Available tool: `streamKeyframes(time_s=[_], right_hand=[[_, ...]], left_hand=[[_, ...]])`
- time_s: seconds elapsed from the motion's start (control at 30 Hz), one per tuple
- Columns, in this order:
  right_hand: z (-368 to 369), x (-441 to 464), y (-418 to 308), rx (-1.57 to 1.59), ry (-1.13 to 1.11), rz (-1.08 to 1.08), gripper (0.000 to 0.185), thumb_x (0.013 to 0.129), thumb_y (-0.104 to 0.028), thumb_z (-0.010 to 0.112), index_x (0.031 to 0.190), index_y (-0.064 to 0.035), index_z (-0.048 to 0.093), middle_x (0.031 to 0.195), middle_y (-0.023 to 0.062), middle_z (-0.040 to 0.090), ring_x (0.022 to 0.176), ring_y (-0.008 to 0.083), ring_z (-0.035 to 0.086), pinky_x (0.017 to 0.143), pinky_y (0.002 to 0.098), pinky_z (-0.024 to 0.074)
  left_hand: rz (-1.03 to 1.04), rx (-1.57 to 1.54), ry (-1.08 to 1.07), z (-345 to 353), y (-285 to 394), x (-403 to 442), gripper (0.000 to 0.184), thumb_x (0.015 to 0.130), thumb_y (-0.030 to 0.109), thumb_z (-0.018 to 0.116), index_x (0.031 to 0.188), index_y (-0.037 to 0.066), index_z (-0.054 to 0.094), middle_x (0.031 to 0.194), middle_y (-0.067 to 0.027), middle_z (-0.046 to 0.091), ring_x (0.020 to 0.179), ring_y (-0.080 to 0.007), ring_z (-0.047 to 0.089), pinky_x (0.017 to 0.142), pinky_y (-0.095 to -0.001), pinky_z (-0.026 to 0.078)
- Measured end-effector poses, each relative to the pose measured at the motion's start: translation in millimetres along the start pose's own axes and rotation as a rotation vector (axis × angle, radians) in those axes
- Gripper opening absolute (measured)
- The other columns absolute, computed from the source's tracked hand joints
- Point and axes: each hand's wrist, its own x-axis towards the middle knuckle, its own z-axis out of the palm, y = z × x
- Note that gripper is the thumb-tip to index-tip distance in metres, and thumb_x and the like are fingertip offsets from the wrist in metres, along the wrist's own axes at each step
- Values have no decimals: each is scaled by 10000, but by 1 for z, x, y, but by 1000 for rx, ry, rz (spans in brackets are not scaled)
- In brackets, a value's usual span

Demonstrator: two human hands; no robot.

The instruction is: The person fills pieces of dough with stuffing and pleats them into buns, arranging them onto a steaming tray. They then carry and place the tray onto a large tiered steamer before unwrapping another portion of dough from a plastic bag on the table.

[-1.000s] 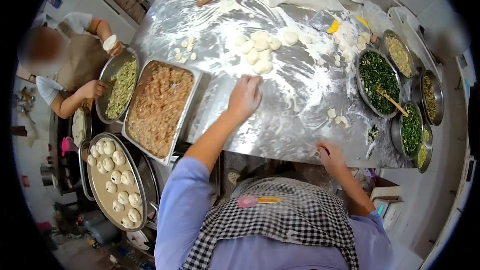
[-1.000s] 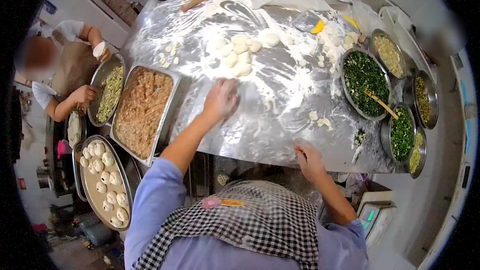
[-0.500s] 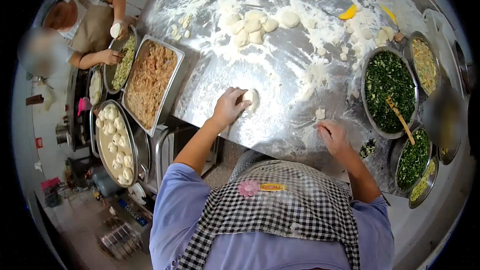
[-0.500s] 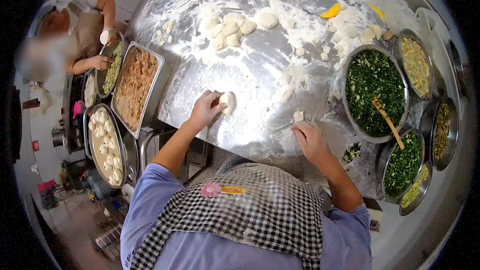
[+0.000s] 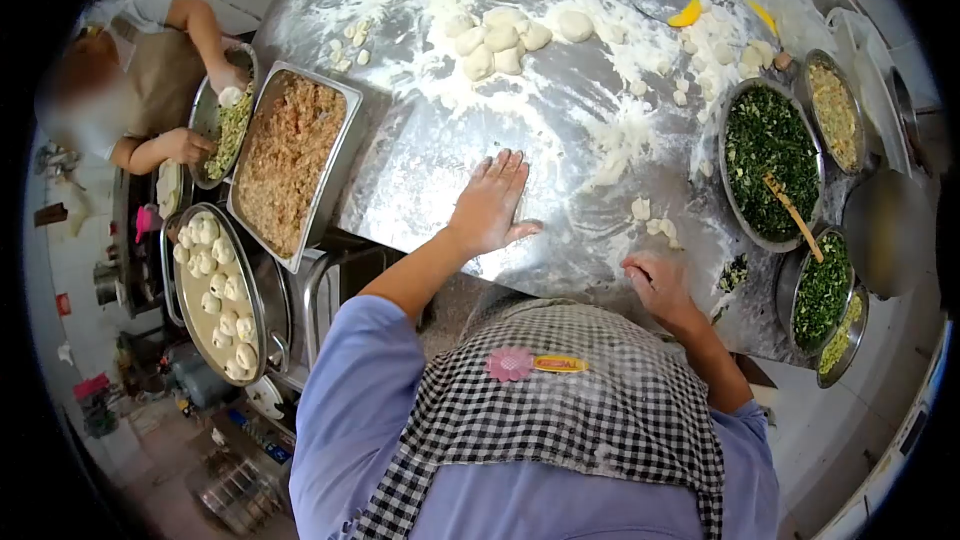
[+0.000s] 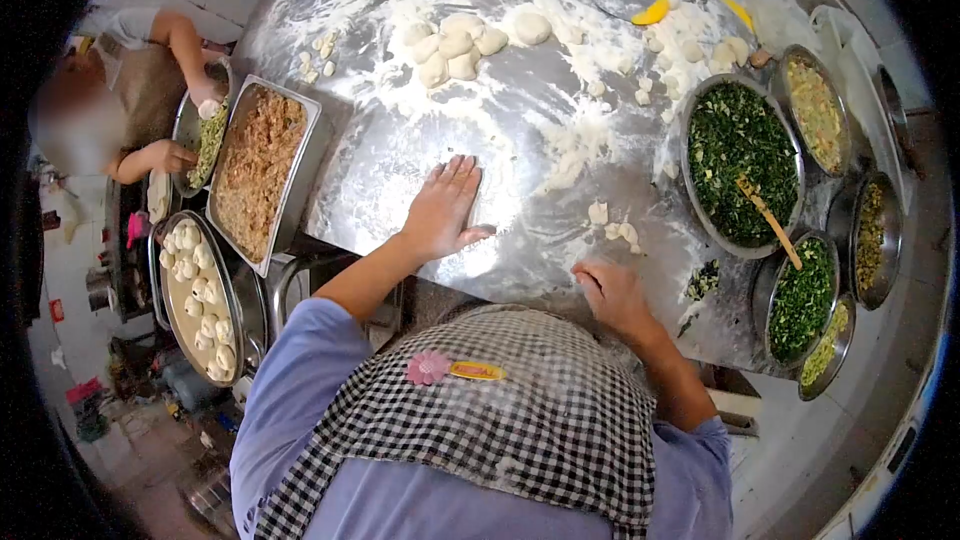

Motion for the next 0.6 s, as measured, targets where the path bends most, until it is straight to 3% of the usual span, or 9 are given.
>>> streamKeyframes(time_s=[0.2,0.23,0.33,0.37,0.47,0.53,0.57,0.6], right_hand=[[9,-2,-17,-17,26,31,172,826,-102,506,905,21,595,840,187,608,774,331,586,696,361,457],[11,0,-19,-9,29,39,168,827,-102,505,898,21,594,839,188,608,773,331,586,695,363,457],[16,8,-26,31,107,-71,158,835,-113,510,874,19,587,807,182,601,750,335,580,672,372,449],[15,11,-28,-8,78,-56,165,840,-123,509,870,20,584,790,178,595,730,331,576,662,373,445],[18,23,-35,-68,-17,70,197,857,-159,503,864,22,578,740,168,576,672,320,558,631,371,433],[28,38,-37,-42,-96,242,228,870,-189,495,866,25,574,709,161,559,637,313,541,612,365,426],[35,44,-34,-42,-46,159,242,875,-201,489,880,27,570,717,155,560,627,296,540,609,359,428],[45,51,-28,-45,6,77,256,880,-213,484,894,29,566,726,150,562,616,278,538,607,352,431]], left_hand=[[-153,47,50,6,-14,39,802,813,573,444,1351,4,273,1409,-232,227,1308,-390,210,1058,-502,170],[-168,61,27,4,-15,42,743,834,548,429,1365,52,271,1424,-218,200,1318,-382,187,1055,-512,162],[-193,-63,35,17,-32,51,608,876,446,424,1335,57,340,1417,-216,220,1326,-379,165,1052,-530,140],[-189,-73,65,35,-50,60,430,888,317,456,1212,35,483,1349,-216,348,1257,-378,316,1035,-484,233],[-320,-1059,122,20,-86,34,465,801,400,579,1107,49,564,1151,-198,548,1084,-331,512,878,-392,417],[-519,-706,-46,-7,-66,16,365,779,337,609,969,25,591,988,-193,599,917,-314,573,758,-363,453],[-610,-525,-125,-17,-55,6,321,767,306,624,900,14,605,906,-191,624,834,-305,604,698,-348,471],[-570,-488,-44,-16,-48,1,309,763,301,623,860,9,596,867,-194,614,797,-309,596,681,-355,467]])
